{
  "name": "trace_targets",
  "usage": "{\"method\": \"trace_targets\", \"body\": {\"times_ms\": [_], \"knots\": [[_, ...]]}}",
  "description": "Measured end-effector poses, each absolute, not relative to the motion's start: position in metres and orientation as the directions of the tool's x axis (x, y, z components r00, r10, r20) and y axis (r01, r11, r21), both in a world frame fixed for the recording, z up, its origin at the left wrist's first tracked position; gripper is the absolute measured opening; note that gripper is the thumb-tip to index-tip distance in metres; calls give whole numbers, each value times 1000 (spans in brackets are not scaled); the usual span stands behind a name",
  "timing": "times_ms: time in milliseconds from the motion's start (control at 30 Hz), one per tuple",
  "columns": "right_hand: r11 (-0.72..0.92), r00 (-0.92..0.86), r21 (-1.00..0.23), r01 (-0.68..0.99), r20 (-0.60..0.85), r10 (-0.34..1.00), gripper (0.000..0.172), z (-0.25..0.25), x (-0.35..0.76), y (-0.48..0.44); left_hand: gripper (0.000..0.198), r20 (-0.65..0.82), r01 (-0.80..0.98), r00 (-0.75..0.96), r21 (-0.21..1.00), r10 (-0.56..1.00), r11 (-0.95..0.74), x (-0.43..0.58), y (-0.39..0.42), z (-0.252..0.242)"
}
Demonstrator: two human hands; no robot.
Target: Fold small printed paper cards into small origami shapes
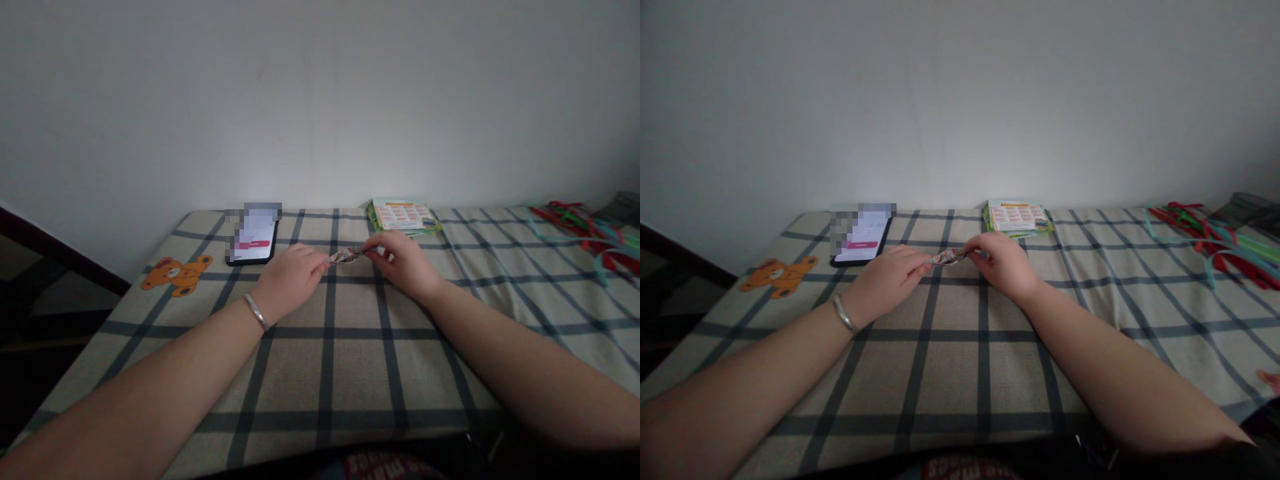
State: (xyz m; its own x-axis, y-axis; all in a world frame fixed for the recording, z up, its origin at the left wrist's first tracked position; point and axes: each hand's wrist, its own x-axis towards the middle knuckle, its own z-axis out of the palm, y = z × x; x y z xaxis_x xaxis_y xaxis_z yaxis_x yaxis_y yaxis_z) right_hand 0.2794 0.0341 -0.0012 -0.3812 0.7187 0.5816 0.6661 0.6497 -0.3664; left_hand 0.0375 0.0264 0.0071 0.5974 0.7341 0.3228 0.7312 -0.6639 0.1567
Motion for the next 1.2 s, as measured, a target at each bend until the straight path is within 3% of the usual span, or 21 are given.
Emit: {"method": "trace_targets", "body": {"times_ms": [200, 533, 800, 1200], "knots": [[618, -450, -202, 760, 521, 725, 10, 5, 282, 32, 26, 327, 771, 564, 122, 759, -625, 36, 25, 8], [370, -247, -198, 908, 461, 852, 18, 19, 290, 31, 25, 250, 818, 574, -128, 780, -561, 42, 6, 14], [404, -375, -9, 915, 353, 857, 17, 52, 262, 61, 23, 191, 796, 605, -133, 773, -590, 50, -1, 12], [272, -212, -106, 956, 385, 898, 32, 23, 211, 112, 20, 233, 802, 594, -100, 770, -589, 48, 3, 13]]}}
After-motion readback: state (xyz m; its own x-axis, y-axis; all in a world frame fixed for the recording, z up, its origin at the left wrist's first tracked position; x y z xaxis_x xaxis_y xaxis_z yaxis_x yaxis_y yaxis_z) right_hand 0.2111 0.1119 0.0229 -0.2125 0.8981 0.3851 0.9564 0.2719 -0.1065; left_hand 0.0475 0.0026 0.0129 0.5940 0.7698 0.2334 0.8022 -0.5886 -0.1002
